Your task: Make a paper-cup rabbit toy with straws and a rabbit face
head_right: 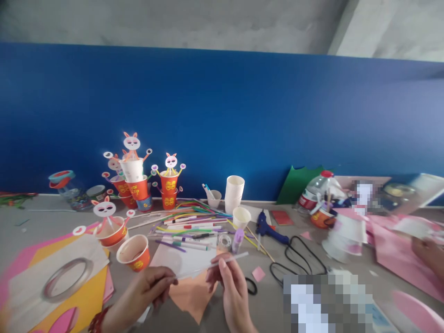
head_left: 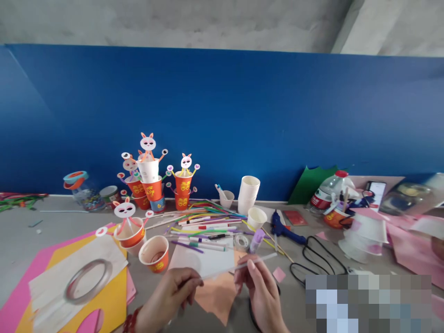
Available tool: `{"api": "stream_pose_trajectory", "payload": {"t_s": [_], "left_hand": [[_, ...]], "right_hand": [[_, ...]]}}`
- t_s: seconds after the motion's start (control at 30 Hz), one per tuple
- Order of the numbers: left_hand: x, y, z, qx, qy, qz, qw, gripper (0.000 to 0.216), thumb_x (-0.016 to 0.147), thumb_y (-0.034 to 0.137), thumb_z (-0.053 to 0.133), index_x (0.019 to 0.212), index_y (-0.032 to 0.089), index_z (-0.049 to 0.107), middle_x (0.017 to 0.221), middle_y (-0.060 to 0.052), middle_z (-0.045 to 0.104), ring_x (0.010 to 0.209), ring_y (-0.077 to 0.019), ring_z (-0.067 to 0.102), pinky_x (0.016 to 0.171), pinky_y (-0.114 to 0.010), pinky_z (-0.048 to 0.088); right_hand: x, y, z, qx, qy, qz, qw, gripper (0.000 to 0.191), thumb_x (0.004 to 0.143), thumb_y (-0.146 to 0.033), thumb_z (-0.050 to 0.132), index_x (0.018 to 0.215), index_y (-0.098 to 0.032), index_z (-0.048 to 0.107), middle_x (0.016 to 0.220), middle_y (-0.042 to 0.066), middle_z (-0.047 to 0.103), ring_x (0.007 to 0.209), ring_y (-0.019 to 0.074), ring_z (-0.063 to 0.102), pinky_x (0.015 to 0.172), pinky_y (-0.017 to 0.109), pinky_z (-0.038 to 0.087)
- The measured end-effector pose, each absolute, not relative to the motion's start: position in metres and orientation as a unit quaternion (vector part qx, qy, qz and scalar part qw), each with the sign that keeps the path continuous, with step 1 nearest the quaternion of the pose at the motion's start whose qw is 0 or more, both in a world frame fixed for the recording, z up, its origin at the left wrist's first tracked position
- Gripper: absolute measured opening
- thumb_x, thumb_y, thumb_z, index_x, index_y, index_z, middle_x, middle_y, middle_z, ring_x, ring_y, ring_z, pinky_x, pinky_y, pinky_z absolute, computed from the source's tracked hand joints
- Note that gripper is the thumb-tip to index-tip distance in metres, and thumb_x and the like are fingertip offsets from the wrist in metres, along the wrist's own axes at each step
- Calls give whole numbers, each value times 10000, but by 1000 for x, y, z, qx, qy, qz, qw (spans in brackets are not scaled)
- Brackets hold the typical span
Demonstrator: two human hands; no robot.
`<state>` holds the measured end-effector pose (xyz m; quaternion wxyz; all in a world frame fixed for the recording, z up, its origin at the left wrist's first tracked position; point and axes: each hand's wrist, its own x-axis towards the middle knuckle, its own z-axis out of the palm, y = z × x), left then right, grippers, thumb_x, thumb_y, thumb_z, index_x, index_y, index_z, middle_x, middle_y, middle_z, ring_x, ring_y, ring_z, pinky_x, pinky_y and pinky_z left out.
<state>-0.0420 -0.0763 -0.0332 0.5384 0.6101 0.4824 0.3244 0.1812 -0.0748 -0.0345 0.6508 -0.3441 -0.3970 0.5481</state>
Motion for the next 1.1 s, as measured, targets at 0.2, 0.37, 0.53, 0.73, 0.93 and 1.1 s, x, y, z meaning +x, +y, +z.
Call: {"api": "stream_pose_trajectory", "payload": {"t_s": [0.2,0.37,0.53,0.73,0.93,1.1], "left_hand": [[-38,-85,-25,625,467,332,531,482,904,572,489,753,138,632,552,-9,585,472,-101,519,465,-190,397],[-36,-87,-32,600,461,348,554,491,882,599,506,702,152,597,506,-4,573,427,-101,504,432,-192,393],[-31,-85,-39,584,455,348,575,474,884,586,516,757,143,625,548,-16,603,472,-115,548,454,-196,419],[-25,-93,-29,635,467,306,534,365,908,466,537,841,134,671,683,-47,657,590,-130,608,540,-199,459],[-30,-97,-31,659,493,310,476,273,907,367,556,1017,160,695,723,-39,679,622,-132,620,528,-180,432],[-31,-96,-31,662,492,314,470,255,908,364,557,959,155,694,712,-35,671,621,-128,598,580,-191,454]], "right_hand": [[191,-72,-26,-344,-366,559,660,289,819,-470,721,850,-184,693,569,13,635,491,117,559,449,193,466],[199,-69,-19,-355,-359,554,662,304,780,-477,756,830,-184,691,546,9,619,465,114,539,422,192,455],[201,-65,-21,-366,-388,536,654,307,806,-489,727,806,-187,670,567,15,631,484,132,564,440,217,475],[197,-66,-22,-380,-408,537,633,293,837,-471,701,793,-187,645,585,9,645,468,128,575,438,219,477],[197,-66,-24,-385,-387,545,636,257,832,-428,723,798,-186,644,600,7,659,497,116,580,467,204,491],[194,-67,-24,-393,-386,541,635,283,820,-444,730,775,-184,630,594,6,662,475,112,570,456,204,490]]}}
